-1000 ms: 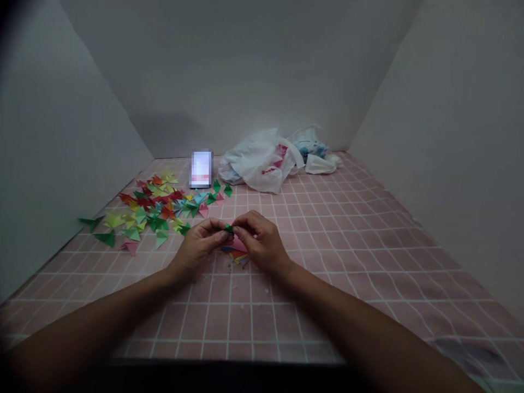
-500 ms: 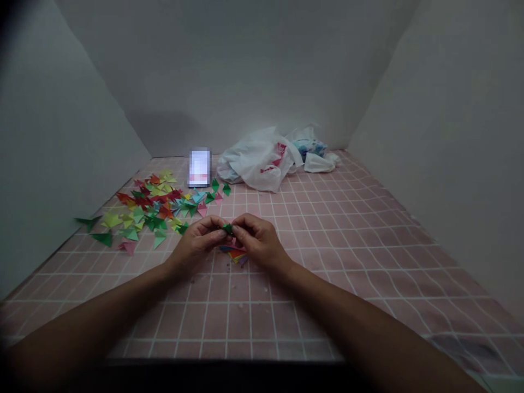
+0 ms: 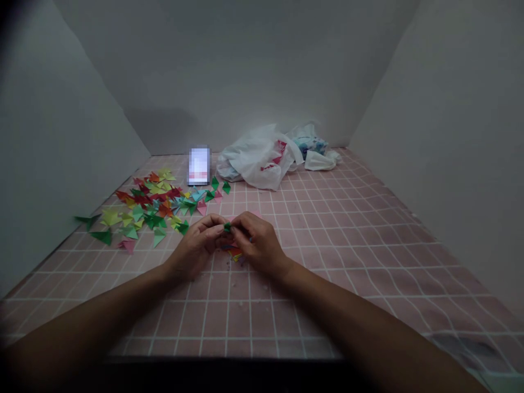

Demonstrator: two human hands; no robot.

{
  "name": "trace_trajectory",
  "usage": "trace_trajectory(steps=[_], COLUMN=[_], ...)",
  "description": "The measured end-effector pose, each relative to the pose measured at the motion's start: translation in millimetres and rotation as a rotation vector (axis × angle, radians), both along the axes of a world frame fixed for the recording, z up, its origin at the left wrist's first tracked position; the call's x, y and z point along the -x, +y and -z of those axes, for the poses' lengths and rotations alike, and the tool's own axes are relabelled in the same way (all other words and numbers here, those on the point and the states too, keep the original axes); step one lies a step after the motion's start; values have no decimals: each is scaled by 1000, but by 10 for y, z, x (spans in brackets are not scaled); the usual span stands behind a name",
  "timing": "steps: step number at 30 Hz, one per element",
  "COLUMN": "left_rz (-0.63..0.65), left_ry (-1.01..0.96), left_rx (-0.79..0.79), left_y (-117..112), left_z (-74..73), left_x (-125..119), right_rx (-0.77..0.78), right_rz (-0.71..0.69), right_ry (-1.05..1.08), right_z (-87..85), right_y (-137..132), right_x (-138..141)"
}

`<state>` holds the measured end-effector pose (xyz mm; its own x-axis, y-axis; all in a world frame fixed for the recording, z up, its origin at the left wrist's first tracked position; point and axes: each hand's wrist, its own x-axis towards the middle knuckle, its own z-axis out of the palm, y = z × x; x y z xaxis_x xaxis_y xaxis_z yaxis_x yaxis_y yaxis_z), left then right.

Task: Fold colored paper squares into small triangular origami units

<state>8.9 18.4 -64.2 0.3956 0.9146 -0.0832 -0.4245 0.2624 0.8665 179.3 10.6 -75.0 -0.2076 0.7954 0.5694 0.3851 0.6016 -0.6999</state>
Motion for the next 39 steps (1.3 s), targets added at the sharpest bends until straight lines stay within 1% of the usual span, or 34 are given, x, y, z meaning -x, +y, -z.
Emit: trace_trajectory(steps=[3,5,12,16,22,28,31,34,39], left_rz=[2,3,10,5,13,6,-2,-28,-77], left_ry=[-7,-14,-26,-29,-19,17,77,154,251], left_rx=[4,9,19,12,22,-2,-40,-115,-203], left_y=[-1,-1,-4,0,7,6,13,16,-12], left_z=[3,3,-8,7,14,19,48,58,-2], left_x=[0,-2,-6,-1,5,6,13,16,10], right_rx=[84,109,6,19,82,69,29,-18,-35], right_rz=[9,2,-2,-1,7,21,18,10,9], right_ry=[47,62,-15,3,41,4,-18,-28,-38], right_z=[10,8,-29,-17,1,-19,-30,-38,-45], right_y=[12,18,-3,5,25,10,1,-6,-11], right_x=[-8,-14,1,-1,-15,-16,-10,-4,3])
